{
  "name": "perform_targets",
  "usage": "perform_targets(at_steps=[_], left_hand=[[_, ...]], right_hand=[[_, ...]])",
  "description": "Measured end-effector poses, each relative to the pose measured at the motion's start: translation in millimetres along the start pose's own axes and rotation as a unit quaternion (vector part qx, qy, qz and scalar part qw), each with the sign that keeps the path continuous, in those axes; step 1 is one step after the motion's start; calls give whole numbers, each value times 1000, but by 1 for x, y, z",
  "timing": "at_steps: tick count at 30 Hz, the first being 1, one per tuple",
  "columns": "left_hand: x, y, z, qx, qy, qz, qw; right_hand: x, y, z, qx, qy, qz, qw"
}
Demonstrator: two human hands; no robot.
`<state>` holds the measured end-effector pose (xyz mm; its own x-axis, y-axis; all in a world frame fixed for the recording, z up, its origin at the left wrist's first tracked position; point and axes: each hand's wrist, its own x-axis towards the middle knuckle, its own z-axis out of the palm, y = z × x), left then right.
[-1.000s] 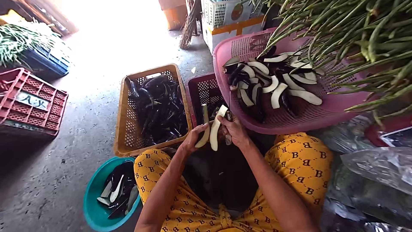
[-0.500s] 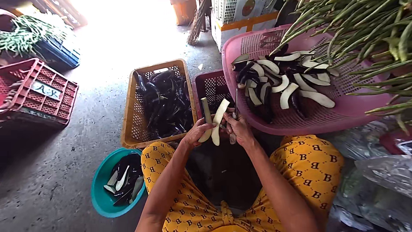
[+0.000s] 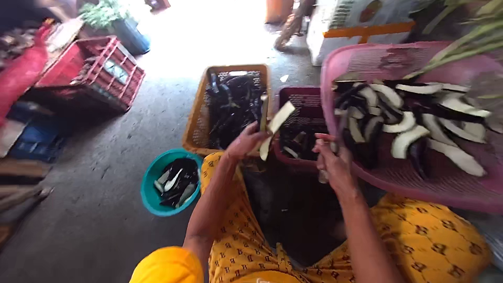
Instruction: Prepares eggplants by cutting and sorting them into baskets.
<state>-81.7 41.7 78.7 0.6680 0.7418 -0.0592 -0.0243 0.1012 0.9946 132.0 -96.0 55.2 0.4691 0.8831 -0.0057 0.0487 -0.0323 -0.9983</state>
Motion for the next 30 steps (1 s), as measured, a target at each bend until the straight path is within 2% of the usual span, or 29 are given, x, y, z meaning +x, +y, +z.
perform_targets(at_steps=[2, 4, 6, 8, 9, 10, 11, 13, 14, 19, 21, 23, 28, 30], left_hand=[[-33, 15, -45, 65, 134, 38, 988], [-82, 12, -94, 177, 279, 11, 944], [-133, -11, -138, 313, 385, -110, 861], [-162, -51, -177, 402, 420, -246, 776], [-172, -76, -191, 423, 413, -297, 750], [-181, -102, -202, 427, 400, -320, 745], [-188, -130, -211, 420, 381, -318, 760], [-191, -171, -219, 420, 340, -288, 791], [-188, -186, -221, 452, 324, -269, 786], [-169, -262, -240, 624, 291, -144, 711], [-169, -276, -243, 642, 287, -136, 698], [-171, -279, -242, 647, 266, -160, 697], [-168, -271, -237, 623, 205, -290, 697], [-169, -261, -228, 585, 164, -345, 715]], right_hand=[[-2, 0, -3, -17, 2, -18, 1000], [-3, 1, -2, -24, 4, -14, 1000], [-4, 2, 2, -37, 2, 6, 999], [-4, 4, 8, -47, -7, 26, 999], [-4, 6, 10, -52, -14, 33, 998], [-4, 8, 13, -55, -19, 38, 998], [-3, 9, 16, -59, -24, 42, 997], [-3, 12, 20, -79, -34, 44, 995], [-3, 13, 22, -89, -37, 45, 994], [-1, 22, 26, -116, -50, 55, 991], [-2, 26, 28, -132, -54, 61, 988], [-2, 30, 29, -145, -58, 69, 985], [-2, 31, 32, -161, -68, 73, 982], [-2, 29, 32, -169, -67, 82, 980]])
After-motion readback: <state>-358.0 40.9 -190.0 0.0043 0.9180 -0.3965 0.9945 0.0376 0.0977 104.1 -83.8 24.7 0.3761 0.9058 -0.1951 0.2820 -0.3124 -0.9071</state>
